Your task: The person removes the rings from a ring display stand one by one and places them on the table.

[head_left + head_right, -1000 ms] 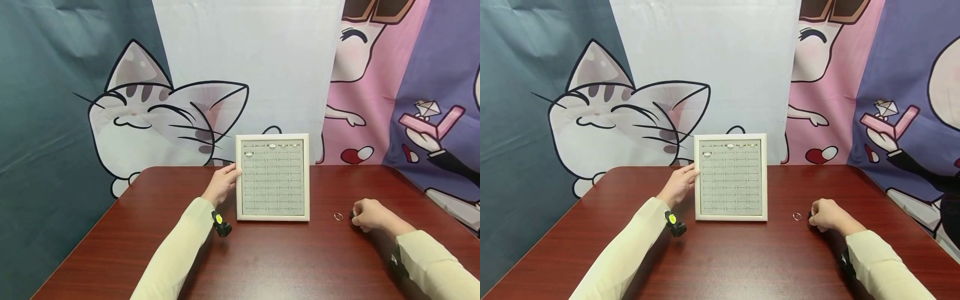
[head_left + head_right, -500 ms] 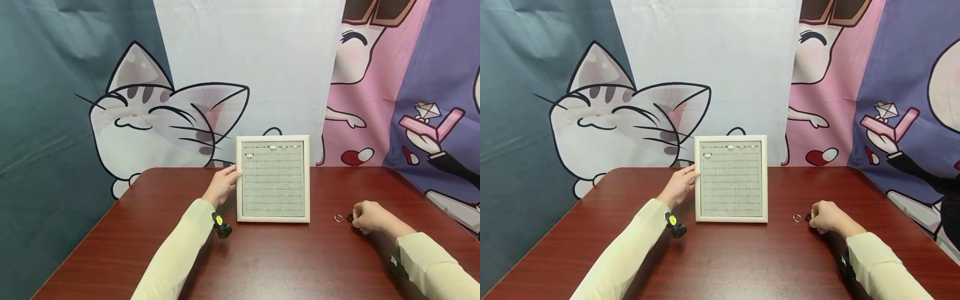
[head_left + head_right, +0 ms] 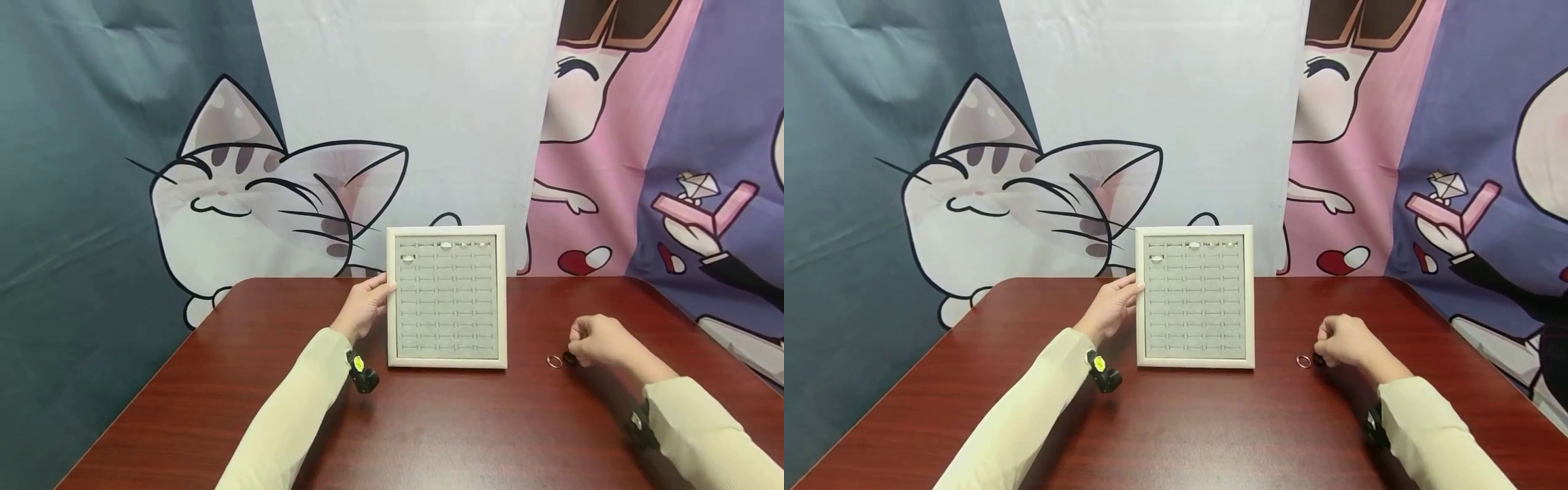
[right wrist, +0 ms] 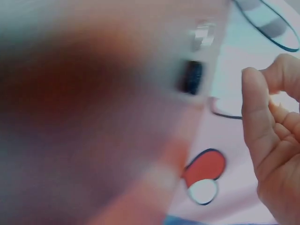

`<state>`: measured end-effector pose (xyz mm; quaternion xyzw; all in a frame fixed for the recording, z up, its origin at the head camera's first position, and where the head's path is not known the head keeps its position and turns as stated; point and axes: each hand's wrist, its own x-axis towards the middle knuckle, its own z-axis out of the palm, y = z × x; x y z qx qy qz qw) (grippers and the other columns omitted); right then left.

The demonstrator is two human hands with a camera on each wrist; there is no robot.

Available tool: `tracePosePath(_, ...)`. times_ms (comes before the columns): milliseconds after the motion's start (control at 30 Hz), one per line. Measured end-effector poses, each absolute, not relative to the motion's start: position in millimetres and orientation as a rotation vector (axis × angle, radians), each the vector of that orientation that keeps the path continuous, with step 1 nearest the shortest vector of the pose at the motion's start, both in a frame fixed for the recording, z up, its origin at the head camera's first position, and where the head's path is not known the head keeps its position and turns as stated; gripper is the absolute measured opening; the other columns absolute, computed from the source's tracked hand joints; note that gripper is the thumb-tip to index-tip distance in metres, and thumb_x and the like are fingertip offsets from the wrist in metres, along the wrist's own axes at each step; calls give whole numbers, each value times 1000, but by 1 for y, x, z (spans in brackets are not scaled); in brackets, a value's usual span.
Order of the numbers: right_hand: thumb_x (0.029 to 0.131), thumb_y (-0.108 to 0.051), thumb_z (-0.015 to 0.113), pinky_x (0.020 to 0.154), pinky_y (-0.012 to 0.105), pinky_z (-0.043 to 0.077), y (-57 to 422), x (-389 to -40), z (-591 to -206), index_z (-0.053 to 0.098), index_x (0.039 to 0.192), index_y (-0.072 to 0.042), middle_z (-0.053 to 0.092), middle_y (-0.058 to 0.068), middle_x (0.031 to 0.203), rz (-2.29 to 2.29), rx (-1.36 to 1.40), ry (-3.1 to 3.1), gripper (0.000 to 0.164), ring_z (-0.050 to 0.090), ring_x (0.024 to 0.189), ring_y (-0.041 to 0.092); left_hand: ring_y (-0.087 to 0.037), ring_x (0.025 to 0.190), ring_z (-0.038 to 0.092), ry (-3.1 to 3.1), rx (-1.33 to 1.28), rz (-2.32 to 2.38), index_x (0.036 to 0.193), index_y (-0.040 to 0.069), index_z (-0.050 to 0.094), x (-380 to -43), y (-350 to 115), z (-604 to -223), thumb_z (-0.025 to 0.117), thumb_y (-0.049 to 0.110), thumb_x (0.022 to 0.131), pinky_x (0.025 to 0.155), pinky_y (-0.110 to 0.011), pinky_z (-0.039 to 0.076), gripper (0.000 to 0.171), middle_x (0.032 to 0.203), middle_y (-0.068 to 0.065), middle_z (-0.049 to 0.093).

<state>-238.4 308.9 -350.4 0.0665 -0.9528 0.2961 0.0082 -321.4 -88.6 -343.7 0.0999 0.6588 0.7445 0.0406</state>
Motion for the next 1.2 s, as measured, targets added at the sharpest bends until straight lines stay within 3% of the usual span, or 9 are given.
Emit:
tracePosePath(300,73,-10,60,52,25,41,261,-265,-298,57,78,-6,61,-1,59,915,219,-2659,7,57,57,10,-16,95,64,2023,310,2290,128,10,56,-319,-91,-346,56,15,92,85,-35,51,36,117,-12,64)
tracePosePath(567,74,-11,58,59,27,44,191,-284,-272,60,83,-6,67,9,75,930,200,-2425,11,59,67,19,-15,92,64,2018,306,2295,127,8,56,-318,-92,-349,57,14,91,82,-34,52,37,115,-13,64)
tracePosePath(933,75,-8,56,56,26,44,125,-303,-261,57,88,-2,67,12,76,958,327,-2403,14,59,63,20,-15,90,65,1983,332,2318,128,6,55,-317,-89,-351,56,13,92,82,-34,52,37,115,-15,64)
tracePosePath(1200,75,-3,53,61,34,48,115,-308,-259,57,84,0,66,14,76,826,350,-2355,11,61,69,24,-17,92,65,1994,370,2301,128,6,55,-321,-89,-346,56,13,91,82,-34,53,38,116,-15,63)
